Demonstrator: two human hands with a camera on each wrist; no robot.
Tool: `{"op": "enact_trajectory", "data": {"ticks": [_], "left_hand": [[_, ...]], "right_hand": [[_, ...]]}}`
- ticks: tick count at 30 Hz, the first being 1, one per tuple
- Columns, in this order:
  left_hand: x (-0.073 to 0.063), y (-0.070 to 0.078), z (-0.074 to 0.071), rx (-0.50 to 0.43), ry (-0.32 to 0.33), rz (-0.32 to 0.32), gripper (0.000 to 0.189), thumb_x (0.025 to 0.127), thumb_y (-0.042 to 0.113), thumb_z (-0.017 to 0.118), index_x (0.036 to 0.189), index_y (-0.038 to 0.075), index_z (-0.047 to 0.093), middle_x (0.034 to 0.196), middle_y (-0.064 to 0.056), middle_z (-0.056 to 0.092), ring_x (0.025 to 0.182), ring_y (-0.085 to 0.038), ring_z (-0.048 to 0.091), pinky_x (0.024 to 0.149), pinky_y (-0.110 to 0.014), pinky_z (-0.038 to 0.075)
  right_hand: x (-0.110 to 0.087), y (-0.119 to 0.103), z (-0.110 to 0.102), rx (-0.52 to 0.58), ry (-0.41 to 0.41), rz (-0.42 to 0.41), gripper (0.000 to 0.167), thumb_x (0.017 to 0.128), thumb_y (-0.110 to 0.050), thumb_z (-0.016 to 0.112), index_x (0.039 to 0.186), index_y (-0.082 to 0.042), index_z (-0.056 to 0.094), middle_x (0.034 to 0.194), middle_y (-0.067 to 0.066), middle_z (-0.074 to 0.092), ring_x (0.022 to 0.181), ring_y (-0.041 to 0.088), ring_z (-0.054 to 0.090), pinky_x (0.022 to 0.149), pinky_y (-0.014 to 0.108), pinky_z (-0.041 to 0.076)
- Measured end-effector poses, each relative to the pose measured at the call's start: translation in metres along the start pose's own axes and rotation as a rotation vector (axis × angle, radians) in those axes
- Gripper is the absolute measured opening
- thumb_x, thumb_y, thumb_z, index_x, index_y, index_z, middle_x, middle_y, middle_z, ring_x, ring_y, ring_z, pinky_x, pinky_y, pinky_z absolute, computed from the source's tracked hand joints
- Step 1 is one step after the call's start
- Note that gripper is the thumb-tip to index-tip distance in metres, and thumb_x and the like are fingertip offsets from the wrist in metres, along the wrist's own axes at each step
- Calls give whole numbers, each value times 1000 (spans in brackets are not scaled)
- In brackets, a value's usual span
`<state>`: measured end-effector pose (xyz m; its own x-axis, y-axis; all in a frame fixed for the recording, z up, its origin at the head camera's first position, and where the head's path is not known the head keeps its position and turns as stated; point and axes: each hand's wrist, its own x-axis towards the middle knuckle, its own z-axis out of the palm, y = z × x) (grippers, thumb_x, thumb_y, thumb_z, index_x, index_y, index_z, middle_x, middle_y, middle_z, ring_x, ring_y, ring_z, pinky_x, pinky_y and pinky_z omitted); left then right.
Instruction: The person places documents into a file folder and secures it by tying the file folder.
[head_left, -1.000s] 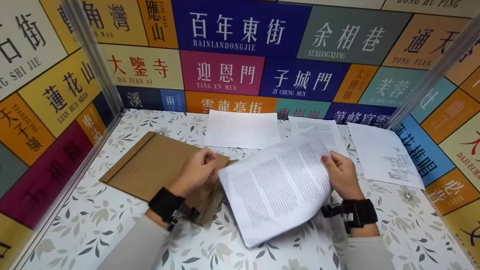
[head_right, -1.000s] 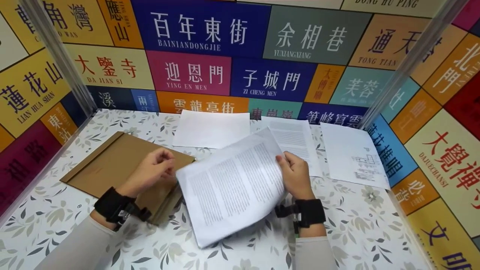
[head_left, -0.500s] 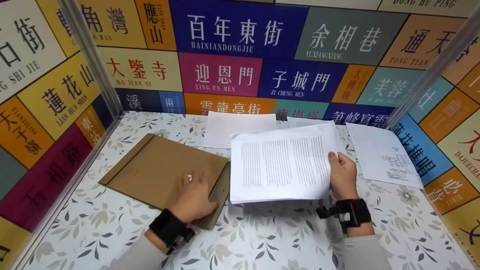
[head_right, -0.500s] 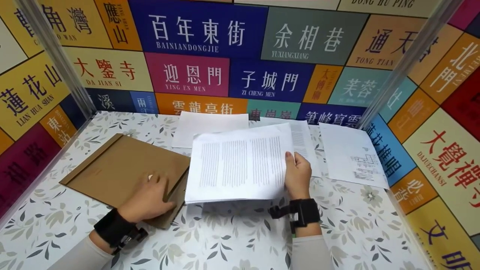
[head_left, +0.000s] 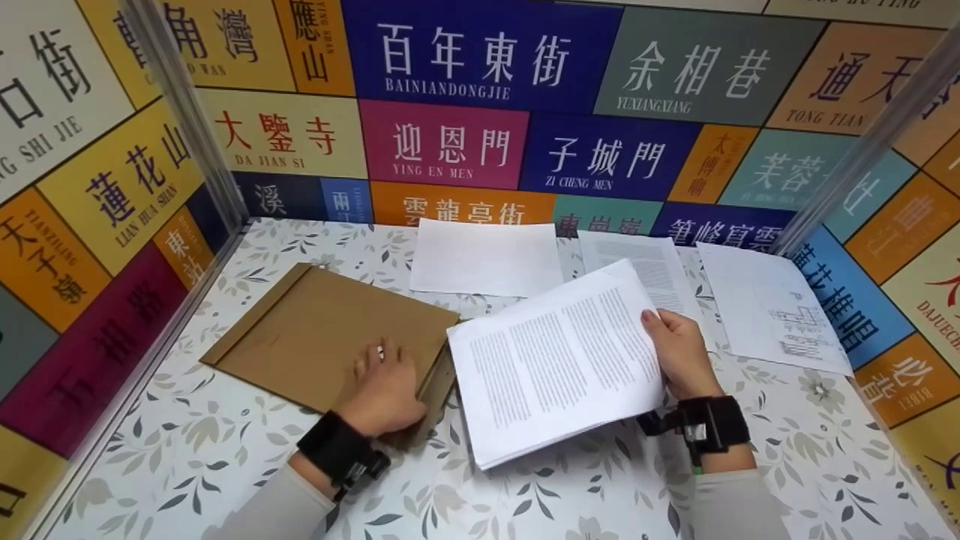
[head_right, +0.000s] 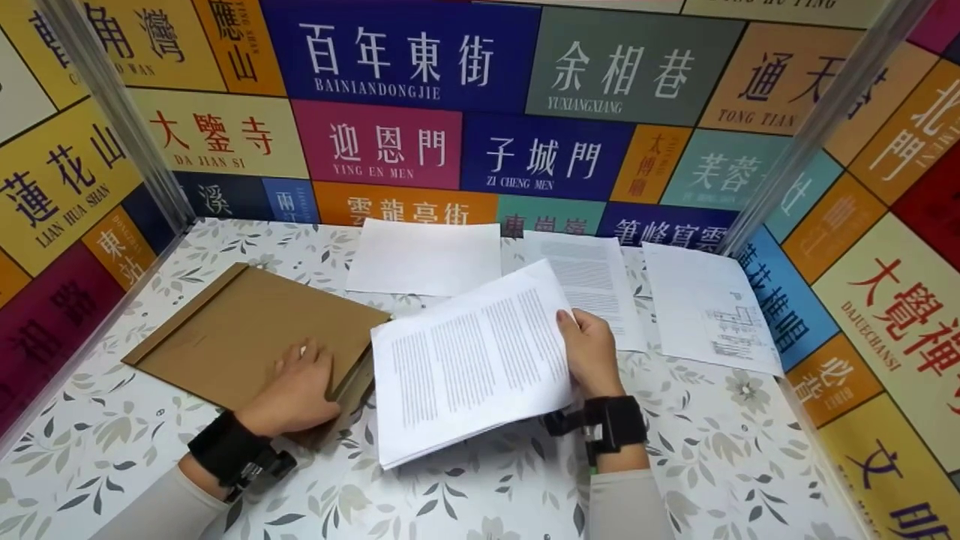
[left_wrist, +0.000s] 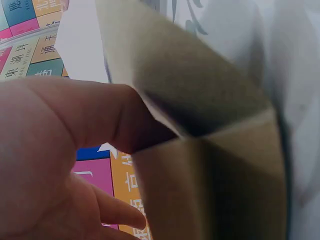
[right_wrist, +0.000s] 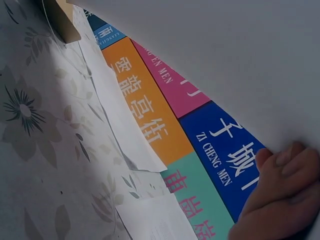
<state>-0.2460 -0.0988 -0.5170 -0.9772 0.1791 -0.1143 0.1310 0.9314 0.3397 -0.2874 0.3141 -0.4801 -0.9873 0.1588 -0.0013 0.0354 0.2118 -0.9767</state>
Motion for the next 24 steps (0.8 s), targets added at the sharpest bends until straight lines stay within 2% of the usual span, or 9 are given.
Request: {"op": "enact_trajectory", "data": {"ticks": [4, 7, 11, 15, 19, 22, 24], "left_hand": [[1, 0, 5, 18, -9, 20, 82, 79, 13, 72, 149, -15, 40, 159, -43, 23, 149, -60, 16, 117, -75, 14], [2, 3, 8, 9, -6, 29, 75, 86, 9, 65, 150, -16, 37, 158, -44, 23, 150, -58, 16, 118, -73, 14], [3, 8, 7, 2, 31, 44, 64, 96, 3, 54, 153, -15, 34, 159, -43, 24, 152, -57, 16, 120, -71, 13], [3, 11, 4, 26, 72, 62, 59, 97, -5, 49, 153, -16, 34, 158, -42, 29, 151, -57, 20, 120, -70, 14], [6, 16, -4, 62, 133, 56, 52, 98, -10, 46, 149, -17, 41, 153, -41, 39, 146, -57, 30, 117, -72, 20], [10, 22, -8, 98, 179, 29, 48, 98, -9, 49, 145, -16, 47, 147, -38, 46, 142, -55, 38, 115, -73, 24], [13, 27, -7, 126, 194, 12, 48, 97, -5, 56, 143, -14, 49, 142, -35, 51, 138, -53, 42, 113, -72, 27]], "right_hand": [[0, 0, 1, -48, -47, 21, 45, 110, -27, 53, 126, 14, 64, 81, 0, 72, 66, 11, 68, 61, 26, 56], [-1, 0, 2, -74, -87, 48, 44, 110, -27, 54, 127, 12, 65, 81, 1, 73, 65, 12, 68, 60, 27, 57], [0, 0, 1, -85, -109, 73, 45, 110, -27, 53, 132, 12, 63, 83, 1, 75, 66, 12, 69, 60, 27, 57], [-1, 0, 2, -97, -85, 89, 46, 111, -27, 52, 134, 13, 61, 83, -1, 74, 68, 11, 68, 62, 26, 56], [-1, 1, 8, -67, -46, 127, 47, 111, -27, 50, 136, 11, 60, 82, -2, 72, 69, 10, 67, 64, 26, 56], [1, 2, 13, -26, -28, 153, 47, 111, -27, 49, 137, 11, 59, 82, -2, 72, 70, 10, 68, 65, 25, 56], [2, 3, 16, 5, -18, 168, 48, 111, -27, 49, 138, 12, 58, 82, -3, 72, 69, 10, 68, 65, 26, 56]]}}
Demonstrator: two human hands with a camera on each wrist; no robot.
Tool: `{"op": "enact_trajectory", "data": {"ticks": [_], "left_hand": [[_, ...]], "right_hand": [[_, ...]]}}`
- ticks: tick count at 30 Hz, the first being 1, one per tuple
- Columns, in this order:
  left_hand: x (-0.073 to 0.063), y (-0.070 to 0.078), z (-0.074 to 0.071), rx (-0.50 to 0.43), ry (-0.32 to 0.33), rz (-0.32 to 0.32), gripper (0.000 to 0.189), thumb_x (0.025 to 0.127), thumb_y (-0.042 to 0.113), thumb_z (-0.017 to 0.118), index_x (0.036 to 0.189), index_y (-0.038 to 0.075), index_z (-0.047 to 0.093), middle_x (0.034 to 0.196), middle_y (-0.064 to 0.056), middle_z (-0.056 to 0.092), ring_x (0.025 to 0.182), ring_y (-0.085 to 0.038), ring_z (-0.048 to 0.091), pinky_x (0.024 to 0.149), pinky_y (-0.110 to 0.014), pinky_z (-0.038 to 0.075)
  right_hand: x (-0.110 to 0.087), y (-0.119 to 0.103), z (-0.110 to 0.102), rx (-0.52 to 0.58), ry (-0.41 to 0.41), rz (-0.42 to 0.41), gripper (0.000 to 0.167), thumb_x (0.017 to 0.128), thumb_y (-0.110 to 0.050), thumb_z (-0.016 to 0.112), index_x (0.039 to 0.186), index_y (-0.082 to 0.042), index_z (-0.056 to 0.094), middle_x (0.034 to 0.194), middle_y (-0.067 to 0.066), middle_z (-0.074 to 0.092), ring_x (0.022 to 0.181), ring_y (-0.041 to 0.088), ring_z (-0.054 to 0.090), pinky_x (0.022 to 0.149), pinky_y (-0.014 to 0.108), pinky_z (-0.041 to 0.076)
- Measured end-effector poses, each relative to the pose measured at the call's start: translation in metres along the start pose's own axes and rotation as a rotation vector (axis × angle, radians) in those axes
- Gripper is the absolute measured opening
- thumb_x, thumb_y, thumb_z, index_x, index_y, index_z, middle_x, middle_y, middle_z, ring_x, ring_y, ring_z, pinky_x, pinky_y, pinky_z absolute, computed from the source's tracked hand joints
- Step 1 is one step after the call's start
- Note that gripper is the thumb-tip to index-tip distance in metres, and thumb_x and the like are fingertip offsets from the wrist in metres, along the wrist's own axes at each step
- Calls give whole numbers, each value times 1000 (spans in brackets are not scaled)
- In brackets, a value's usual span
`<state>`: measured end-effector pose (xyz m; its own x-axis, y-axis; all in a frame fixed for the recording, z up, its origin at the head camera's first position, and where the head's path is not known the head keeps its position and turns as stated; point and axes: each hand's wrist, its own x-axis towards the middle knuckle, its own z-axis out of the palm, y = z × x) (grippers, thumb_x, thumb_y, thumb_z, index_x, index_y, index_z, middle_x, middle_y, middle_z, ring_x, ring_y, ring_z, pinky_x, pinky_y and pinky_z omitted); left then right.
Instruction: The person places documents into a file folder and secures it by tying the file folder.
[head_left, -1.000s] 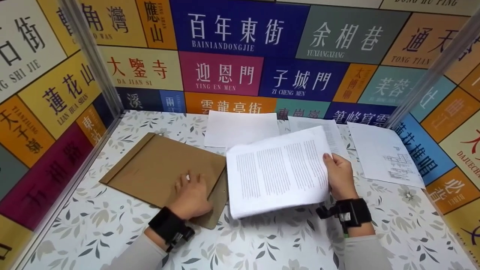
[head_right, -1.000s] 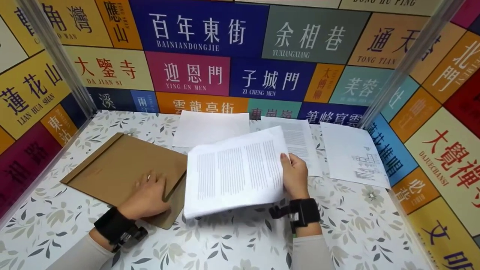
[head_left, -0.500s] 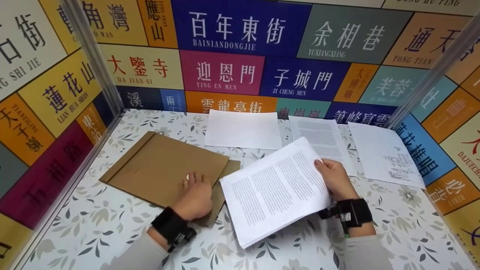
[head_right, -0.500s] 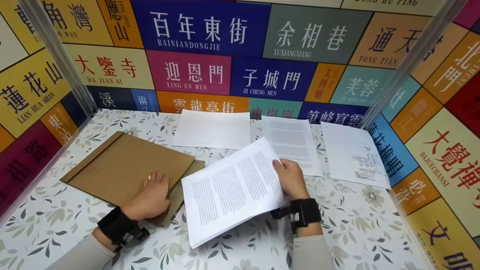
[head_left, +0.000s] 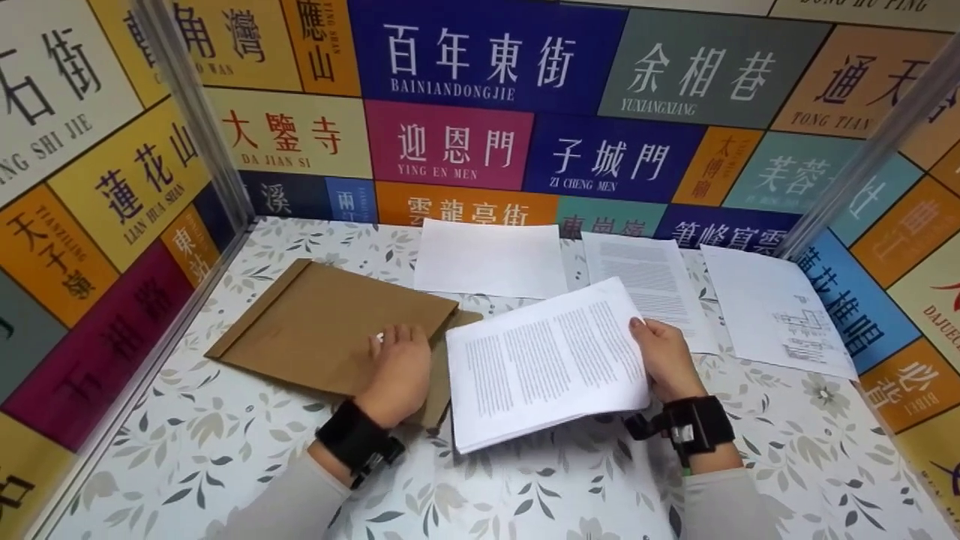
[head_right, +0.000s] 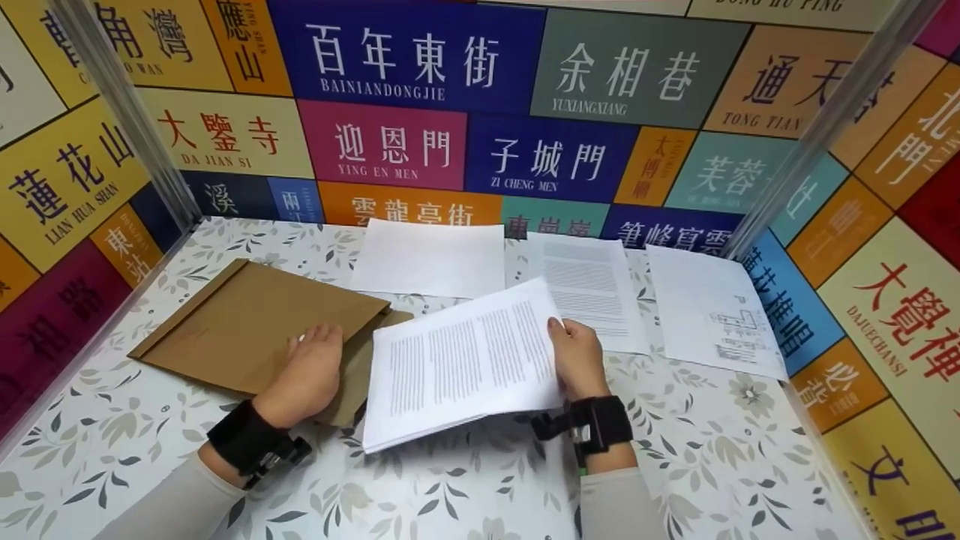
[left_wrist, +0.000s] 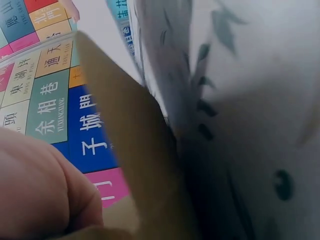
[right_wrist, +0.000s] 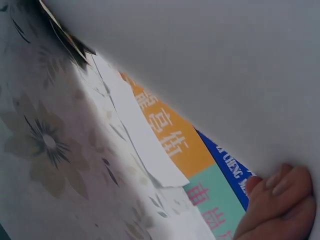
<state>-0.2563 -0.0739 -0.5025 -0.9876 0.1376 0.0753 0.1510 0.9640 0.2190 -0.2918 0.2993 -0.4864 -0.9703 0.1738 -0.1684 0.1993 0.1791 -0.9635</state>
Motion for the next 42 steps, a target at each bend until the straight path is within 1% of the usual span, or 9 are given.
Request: {"op": "enact_trajectory", "data": {"ticks": [3, 8, 12, 20, 23, 27, 32, 38, 42], "left_hand": [[3, 9, 2, 11, 3, -13, 48, 92, -3, 64, 137, -13, 53, 132, -31, 56, 129, -50, 48, 110, -70, 31], [5, 18, 4, -7, 76, -19, 30, 95, -7, 55, 125, -11, 59, 117, -25, 60, 118, -45, 54, 107, -67, 36], [7, 20, -1, -4, 120, -22, 31, 95, -6, 54, 126, -11, 59, 119, -25, 62, 117, -43, 56, 105, -65, 39], [4, 20, -15, -46, 99, -26, 41, 96, -10, 54, 136, -13, 54, 130, -29, 60, 126, -44, 54, 109, -65, 37], [5, 20, -18, -63, 81, -32, 45, 94, -11, 55, 139, -12, 53, 133, -29, 59, 130, -45, 53, 112, -67, 34], [6, 20, -20, -66, 71, -40, 46, 94, -11, 54, 140, -12, 52, 136, -29, 58, 132, -45, 52, 114, -68, 32], [7, 20, -17, -67, 109, -25, 42, 91, -11, 57, 133, -12, 56, 128, -28, 61, 125, -45, 56, 109, -64, 38], [7, 20, -12, -21, 182, 8, 28, 89, -7, 61, 116, -9, 61, 108, -23, 63, 107, -41, 62, 87, -51, 46], [6, 23, -12, 2, 197, 19, 28, 87, -7, 62, 115, -9, 61, 107, -23, 63, 105, -40, 62, 87, -52, 48]], "right_hand": [[1, 1, 3, 17, 11, 24, 50, 111, -29, 48, 142, 10, 55, 83, -3, 71, 70, 9, 67, 65, 25, 55], [1, 3, 9, -12, 48, 53, 50, 110, -30, 50, 143, 8, 56, 83, -3, 71, 71, 9, 67, 64, 26, 56], [3, 8, 13, -50, 96, 50, 47, 110, -30, 52, 137, 7, 62, 85, -1, 71, 71, 10, 66, 64, 26, 55], [1, 17, 25, -115, 168, 40, 43, 108, -32, 54, 129, 4, 68, 96, 8, 69, 79, 14, 62, 67, 26, 51], [-1, 15, 32, -72, 133, 60, 44, 108, -30, 54, 135, 4, 64, 100, 9, 70, 81, 13, 63, 70, 25, 52], [-6, 10, 41, -21, 74, 78, 45, 103, -19, 54, 141, 5, 59, 115, 15, 69, 88, 15, 64, 77, 25, 51], [-11, 6, 52, 30, 29, 79, 48, 98, -7, 49, 143, 7, 54, 133, 23, 61, 101, 20, 62, 84, 24, 48], [-20, 6, 73, 88, -13, 62, 44, 103, -6, 46, 145, 9, 47, 129, 25, 60, 98, 21, 64, 80, 26, 52], [-28, 9, 89, 131, -52, 40, 44, 104, -5, 48, 147, 6, 46, 121, 23, 64, 89, 19, 67, 74, 28, 55]]}}
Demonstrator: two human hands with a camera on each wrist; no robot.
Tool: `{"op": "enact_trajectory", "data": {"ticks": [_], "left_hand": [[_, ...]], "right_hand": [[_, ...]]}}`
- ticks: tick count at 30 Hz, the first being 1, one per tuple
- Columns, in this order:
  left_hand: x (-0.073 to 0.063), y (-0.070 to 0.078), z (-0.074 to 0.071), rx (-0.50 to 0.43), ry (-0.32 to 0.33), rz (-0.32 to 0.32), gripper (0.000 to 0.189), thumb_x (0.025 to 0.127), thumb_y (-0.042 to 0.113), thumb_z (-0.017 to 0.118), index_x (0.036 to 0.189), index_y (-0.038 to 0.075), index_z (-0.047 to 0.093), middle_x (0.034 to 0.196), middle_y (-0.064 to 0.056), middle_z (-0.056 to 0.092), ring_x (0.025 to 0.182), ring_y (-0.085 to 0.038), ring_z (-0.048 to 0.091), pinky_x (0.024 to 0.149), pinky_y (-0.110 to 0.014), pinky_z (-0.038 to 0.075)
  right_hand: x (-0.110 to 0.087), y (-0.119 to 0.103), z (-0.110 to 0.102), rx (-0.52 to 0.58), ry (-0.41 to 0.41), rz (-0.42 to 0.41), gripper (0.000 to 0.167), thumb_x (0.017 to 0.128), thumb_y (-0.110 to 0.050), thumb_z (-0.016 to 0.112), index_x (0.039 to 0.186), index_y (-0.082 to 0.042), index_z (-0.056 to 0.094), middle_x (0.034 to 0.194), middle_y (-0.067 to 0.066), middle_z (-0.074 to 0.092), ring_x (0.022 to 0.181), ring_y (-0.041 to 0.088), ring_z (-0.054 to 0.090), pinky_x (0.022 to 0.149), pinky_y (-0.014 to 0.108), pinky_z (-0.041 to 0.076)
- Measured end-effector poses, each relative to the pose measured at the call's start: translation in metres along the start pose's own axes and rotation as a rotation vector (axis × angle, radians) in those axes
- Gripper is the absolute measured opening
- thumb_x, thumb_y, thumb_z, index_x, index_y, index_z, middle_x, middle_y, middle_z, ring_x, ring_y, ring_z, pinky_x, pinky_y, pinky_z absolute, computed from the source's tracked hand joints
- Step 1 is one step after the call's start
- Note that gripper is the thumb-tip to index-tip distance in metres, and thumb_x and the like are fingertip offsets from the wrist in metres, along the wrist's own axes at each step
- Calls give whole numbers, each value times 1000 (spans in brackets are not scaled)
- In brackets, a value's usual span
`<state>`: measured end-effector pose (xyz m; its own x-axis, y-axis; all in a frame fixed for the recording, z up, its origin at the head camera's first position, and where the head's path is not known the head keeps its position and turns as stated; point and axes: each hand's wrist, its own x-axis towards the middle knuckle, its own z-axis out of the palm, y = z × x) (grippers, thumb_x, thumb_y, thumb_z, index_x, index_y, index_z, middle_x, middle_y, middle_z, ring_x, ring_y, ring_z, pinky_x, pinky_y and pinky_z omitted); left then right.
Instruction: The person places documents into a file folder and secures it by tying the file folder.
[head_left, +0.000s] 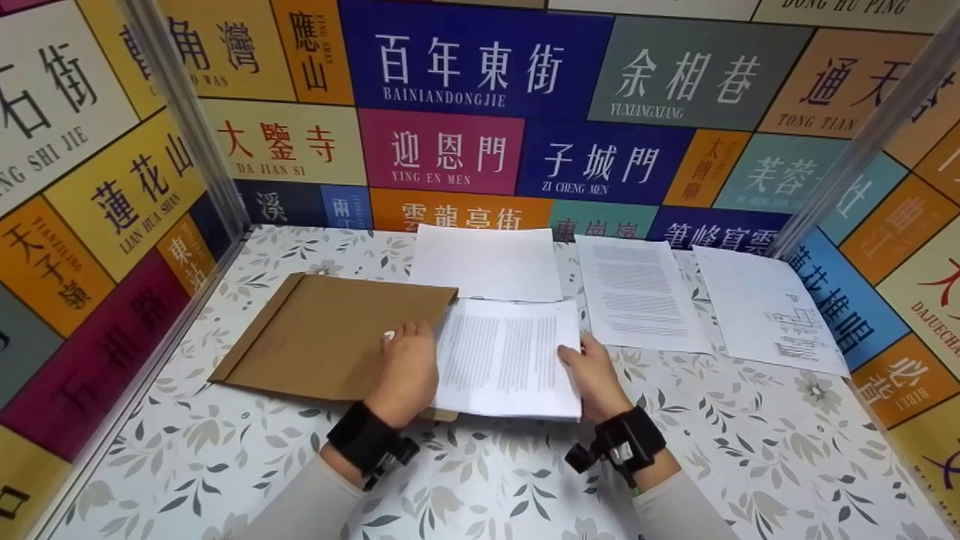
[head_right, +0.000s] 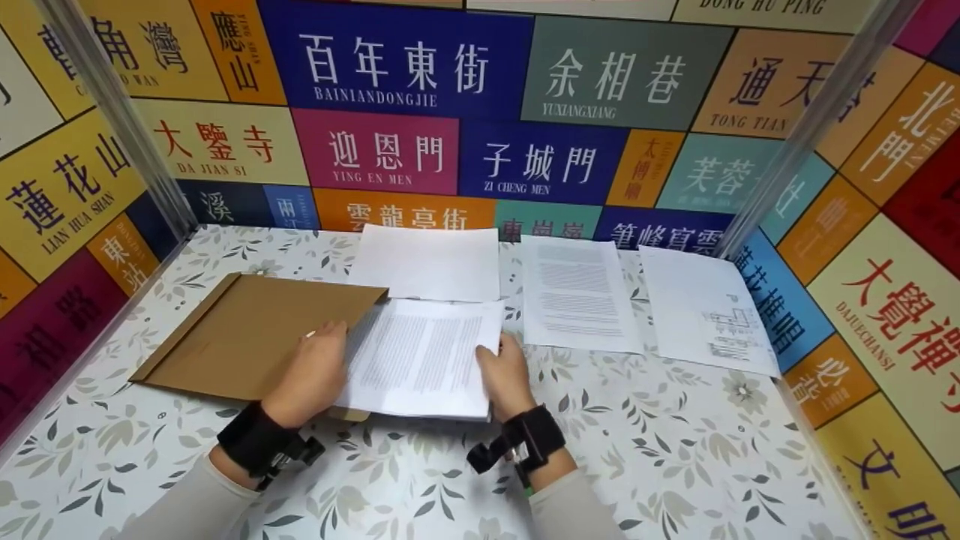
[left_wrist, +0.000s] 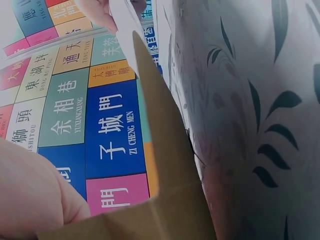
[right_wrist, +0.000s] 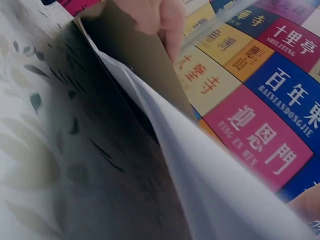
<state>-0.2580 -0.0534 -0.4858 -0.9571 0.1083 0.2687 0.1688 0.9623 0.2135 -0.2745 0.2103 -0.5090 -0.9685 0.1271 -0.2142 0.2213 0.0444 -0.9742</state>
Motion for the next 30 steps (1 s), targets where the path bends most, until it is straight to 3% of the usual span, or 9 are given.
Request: {"op": "enact_trajectory", "data": {"ticks": [4, 7, 11, 15, 19, 23, 30], "left_hand": [[-2, 3, 2, 16, -3, -1, 30, 86, -7, 63, 116, -9, 61, 108, -22, 64, 105, -39, 62, 88, -52, 48], [-4, 4, 6, 28, 14, 12, 28, 85, -6, 64, 113, -9, 62, 104, -21, 64, 102, -38, 62, 86, -50, 48], [-5, 6, 8, 31, 27, 21, 27, 85, -6, 63, 111, -8, 62, 102, -21, 63, 99, -37, 61, 84, -50, 47], [-7, 10, 7, 41, 27, 22, 26, 87, -6, 63, 113, -8, 62, 103, -20, 62, 100, -36, 60, 85, -50, 47], [-12, 18, 12, 40, 78, 48, 25, 88, -7, 61, 112, -10, 62, 104, -22, 63, 99, -36, 60, 85, -50, 47], [-17, 24, 18, 25, 126, 89, 21, 86, -8, 61, 107, -8, 63, 99, -19, 62, 96, -35, 59, 85, -50, 47], [-26, 35, 22, 26, 131, 120, 29, 84, -6, 66, 112, -7, 64, 100, -19, 63, 98, -35, 60, 88, -53, 50]], "right_hand": [[-5, 7, 12, 69, -63, 3, 43, 102, -2, 44, 142, 11, 49, 112, 21, 69, 86, 20, 70, 73, 29, 57], [-6, 10, 16, 54, -79, 9, 41, 95, 1, 43, 131, 17, 55, 103, 19, 72, 83, 19, 69, 71, 28, 56], [-2, 11, 10, -34, -58, 28, 34, 85, 4, 48, 114, 15, 62, 88, 12, 70, 67, 15, 63, 56, 25, 50], [5, 12, -1, -11, -49, 63, 32, 83, 6, 52, 113, 12, 59, 82, 9, 65, 55, 12, 55, 46, 23, 43], [6, 13, -3, 25, -35, 40, 32, 84, 10, 59, 116, 13, 57, 84, 10, 67, 58, 13, 58, 48, 24, 46], [3, 13, 5, 42, -46, 44, 32, 86, 12, 65, 117, 12, 56, 89, 12, 68, 69, 16, 67, 58, 26, 57], [-3, 19, 16, 45, -84, 16, 29, 85, 14, 69, 112, 9, 59, 84, 9, 68, 66, 14, 66, 57, 25, 57]]}}
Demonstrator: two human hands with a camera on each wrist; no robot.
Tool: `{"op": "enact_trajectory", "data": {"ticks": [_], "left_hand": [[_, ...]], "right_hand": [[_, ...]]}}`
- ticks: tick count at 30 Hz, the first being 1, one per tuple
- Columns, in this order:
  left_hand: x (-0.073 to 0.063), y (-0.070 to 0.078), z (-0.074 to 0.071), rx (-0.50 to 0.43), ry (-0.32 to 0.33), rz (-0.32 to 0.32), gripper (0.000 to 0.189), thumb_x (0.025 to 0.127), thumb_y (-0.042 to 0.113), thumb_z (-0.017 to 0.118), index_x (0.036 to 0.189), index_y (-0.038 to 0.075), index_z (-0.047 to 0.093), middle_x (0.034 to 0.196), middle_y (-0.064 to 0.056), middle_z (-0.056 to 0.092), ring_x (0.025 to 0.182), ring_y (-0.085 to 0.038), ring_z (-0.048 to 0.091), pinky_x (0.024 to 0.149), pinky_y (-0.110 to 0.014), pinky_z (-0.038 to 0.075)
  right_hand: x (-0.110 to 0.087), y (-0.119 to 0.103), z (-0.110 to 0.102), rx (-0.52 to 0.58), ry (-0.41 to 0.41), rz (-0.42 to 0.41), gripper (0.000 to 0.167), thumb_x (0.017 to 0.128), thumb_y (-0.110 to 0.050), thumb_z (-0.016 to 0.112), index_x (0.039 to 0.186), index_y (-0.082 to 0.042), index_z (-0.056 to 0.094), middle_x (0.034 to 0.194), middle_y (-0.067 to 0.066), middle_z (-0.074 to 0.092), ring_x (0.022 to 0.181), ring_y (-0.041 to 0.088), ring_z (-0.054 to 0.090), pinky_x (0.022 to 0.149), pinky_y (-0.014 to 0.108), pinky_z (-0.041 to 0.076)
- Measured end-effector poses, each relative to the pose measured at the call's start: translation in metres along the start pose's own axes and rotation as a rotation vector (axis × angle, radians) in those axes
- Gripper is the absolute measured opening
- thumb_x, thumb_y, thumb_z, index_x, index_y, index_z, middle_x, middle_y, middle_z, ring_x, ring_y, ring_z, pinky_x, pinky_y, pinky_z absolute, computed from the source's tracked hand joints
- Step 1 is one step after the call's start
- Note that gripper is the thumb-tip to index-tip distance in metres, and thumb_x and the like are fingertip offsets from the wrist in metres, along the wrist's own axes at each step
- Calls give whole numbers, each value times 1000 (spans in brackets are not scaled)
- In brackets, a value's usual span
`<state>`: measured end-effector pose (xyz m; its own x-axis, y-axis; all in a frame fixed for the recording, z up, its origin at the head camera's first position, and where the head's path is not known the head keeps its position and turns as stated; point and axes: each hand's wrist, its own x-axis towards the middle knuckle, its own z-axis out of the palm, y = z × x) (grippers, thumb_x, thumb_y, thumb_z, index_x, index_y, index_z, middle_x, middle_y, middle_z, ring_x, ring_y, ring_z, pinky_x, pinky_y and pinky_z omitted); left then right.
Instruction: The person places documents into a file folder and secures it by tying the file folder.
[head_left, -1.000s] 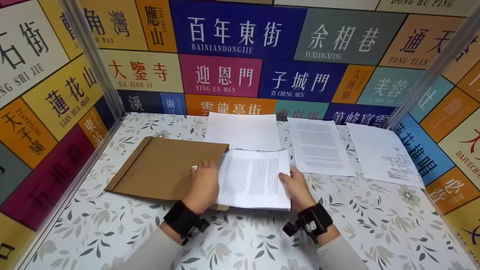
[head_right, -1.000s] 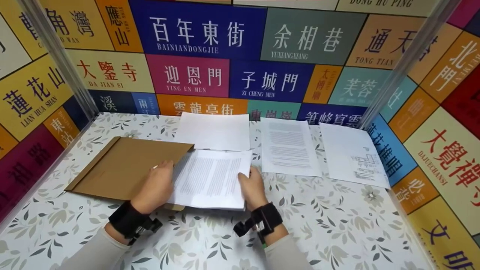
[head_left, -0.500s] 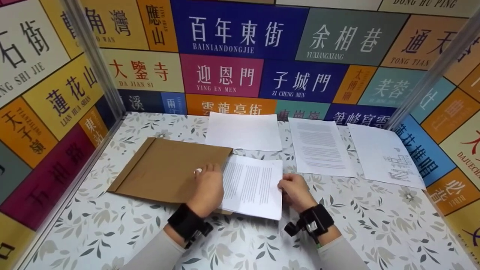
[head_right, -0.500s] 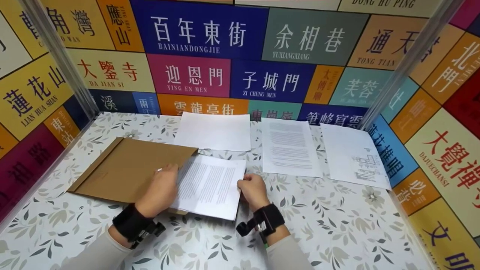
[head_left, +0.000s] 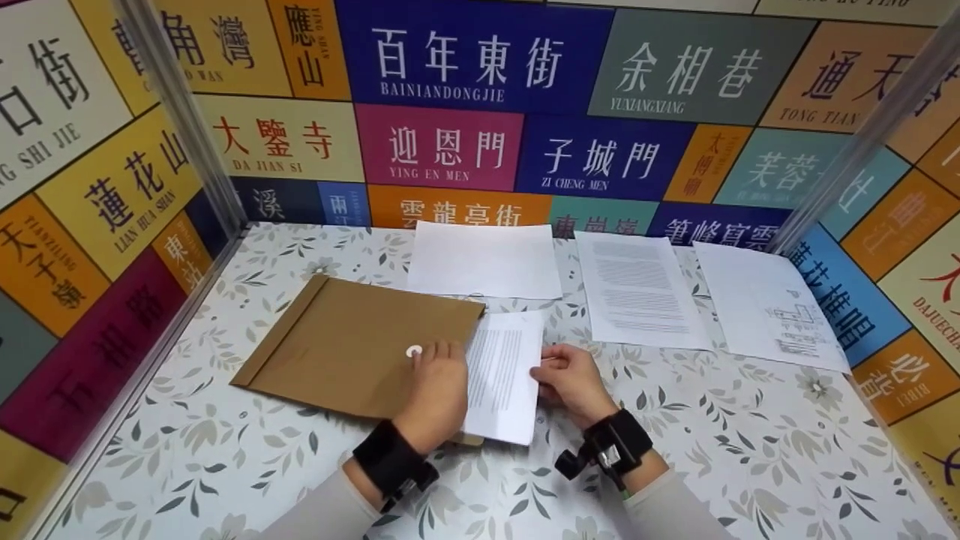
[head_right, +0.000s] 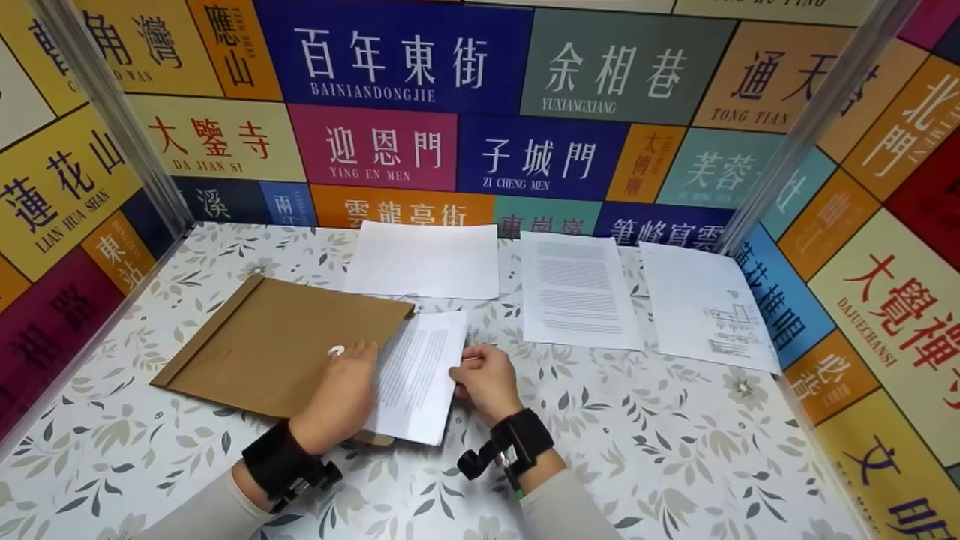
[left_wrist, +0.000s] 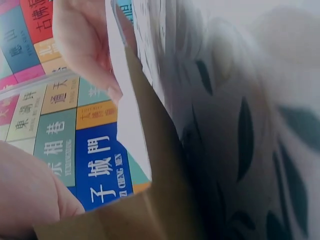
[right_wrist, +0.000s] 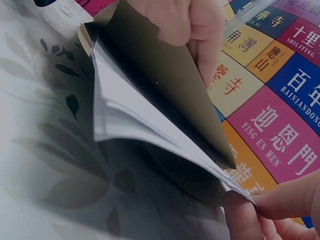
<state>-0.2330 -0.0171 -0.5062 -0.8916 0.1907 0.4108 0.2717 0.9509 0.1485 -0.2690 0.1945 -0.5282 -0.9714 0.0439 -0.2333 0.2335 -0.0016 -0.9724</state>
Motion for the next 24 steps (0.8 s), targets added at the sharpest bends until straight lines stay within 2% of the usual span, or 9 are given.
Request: {"op": "enact_trajectory", "data": {"ticks": [7, 12, 17, 24], "left_hand": [[-4, 14, 1, 5, -15, 0, 31, 87, -7, 62, 118, -7, 63, 108, -20, 64, 104, -34, 59, 92, -53, 50], [-5, 21, 3, 29, -14, 19, 29, 90, -6, 60, 119, -6, 63, 106, -18, 63, 102, -32, 60, 93, -51, 50], [-4, 21, 1, 20, -39, 22, 30, 92, -5, 59, 121, -4, 64, 110, -18, 63, 106, -33, 59, 96, -53, 49], [-2, 17, -1, -10, -40, 2, 30, 91, -3, 61, 122, -5, 64, 110, -18, 64, 107, -33, 60, 97, -54, 49]], "right_hand": [[-3, 6, 7, 25, -6, -20, 29, 82, 14, 73, 108, 10, 60, 81, 10, 68, 65, 14, 67, 57, 24, 58], [-3, 7, 12, -35, 24, -60, 28, 81, 12, 77, 105, 10, 63, 80, 11, 70, 65, 14, 67, 58, 24, 57], [3, 9, 23, -87, 72, -90, 22, 82, 8, 78, 101, 9, 68, 79, 11, 71, 64, 13, 67, 59, 23, 58], [6, 9, 46, -142, 48, -135, 19, 81, 5, 80, 97, 9, 71, 78, 11, 73, 61, 13, 69, 58, 25, 59]]}}
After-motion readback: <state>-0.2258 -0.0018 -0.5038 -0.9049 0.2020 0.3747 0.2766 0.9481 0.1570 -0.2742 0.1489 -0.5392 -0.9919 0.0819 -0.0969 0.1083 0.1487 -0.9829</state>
